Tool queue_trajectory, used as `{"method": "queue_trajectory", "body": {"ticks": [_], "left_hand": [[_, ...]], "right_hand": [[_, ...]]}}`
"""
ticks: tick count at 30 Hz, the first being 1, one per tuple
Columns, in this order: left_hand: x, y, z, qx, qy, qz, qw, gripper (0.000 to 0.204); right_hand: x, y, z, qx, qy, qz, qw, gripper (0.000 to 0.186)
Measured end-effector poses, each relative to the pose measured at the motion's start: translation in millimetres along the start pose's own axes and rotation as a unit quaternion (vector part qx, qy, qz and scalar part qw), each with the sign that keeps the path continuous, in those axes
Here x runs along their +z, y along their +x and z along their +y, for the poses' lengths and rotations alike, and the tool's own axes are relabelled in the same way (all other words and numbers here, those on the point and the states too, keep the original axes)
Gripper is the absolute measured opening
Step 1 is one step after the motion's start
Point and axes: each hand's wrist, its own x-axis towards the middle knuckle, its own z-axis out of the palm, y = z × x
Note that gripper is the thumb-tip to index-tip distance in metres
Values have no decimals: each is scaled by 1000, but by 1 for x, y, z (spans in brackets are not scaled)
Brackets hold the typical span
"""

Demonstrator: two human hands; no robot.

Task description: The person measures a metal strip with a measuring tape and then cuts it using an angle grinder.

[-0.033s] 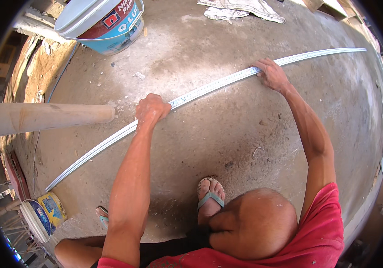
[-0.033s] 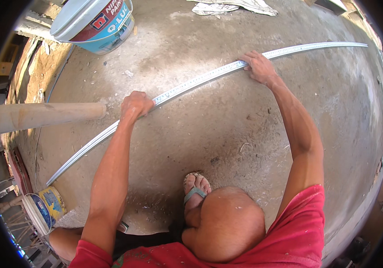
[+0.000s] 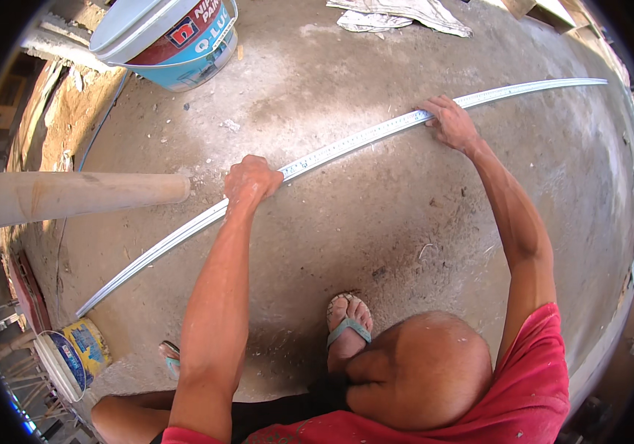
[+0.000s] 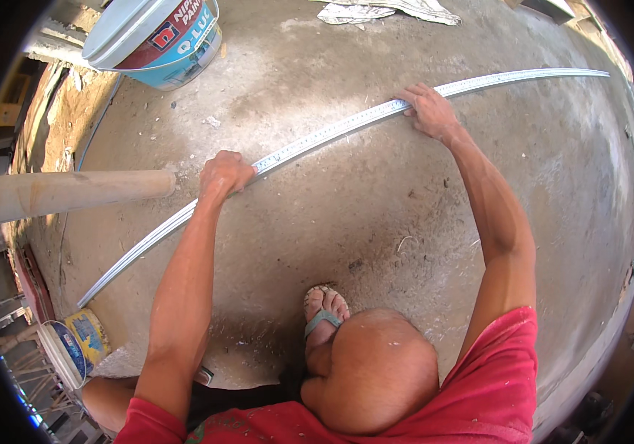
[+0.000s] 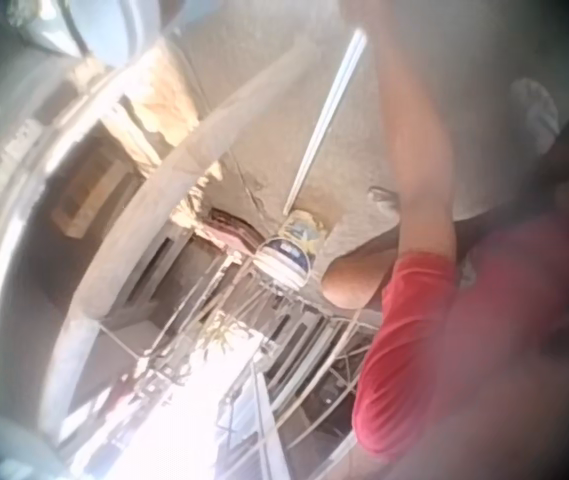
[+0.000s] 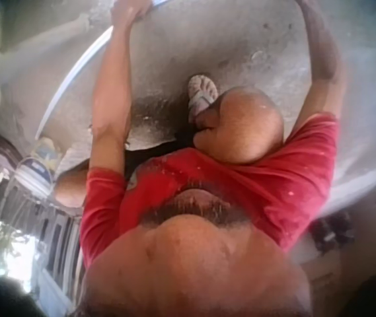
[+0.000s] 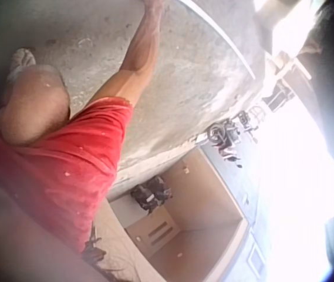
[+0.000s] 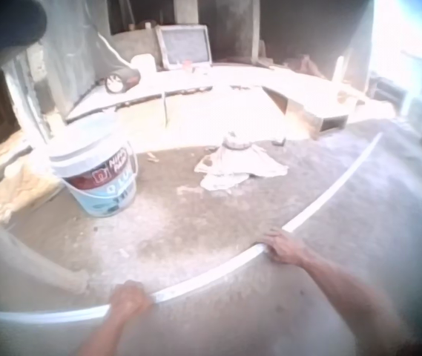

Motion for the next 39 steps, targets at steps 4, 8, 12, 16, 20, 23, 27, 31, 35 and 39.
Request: {"method": "queue_trajectory", "body": {"ticks": [4,8,12,16,20,23,27,31,35,39], "left_hand": [[0,-4,2,26,29,12,999,38],[3,-1,-2,39,68,16,997,42],[3,-8,6,56,59,30,996,39],[2,-5,1,48,51,38,997,35],[2,-3,4,34,31,21,999,36],[-2,-7,2,18,6,17,1000,36],[-4,-14,3,17,9,40,999,33],[-1,-14,5,18,-12,28,999,32],[0,-12,-2,14,-14,50,999,32],[-1,-12,0,11,-39,43,998,33]], "right_hand": [[3,-4,0,7,22,8,1000,39],[6,-8,-4,32,13,-4,999,43],[7,-23,-2,9,-71,49,996,54],[-12,-32,-13,-7,21,105,994,49],[-34,-70,-32,114,203,-66,970,32],[-34,-99,-51,176,202,-196,943,19],[-22,-126,-66,179,202,-169,948,25],[-13,-133,-72,156,189,-147,958,28],[-17,-127,-77,163,183,-161,956,26],[-16,-128,-81,129,200,-153,959,28]]}}
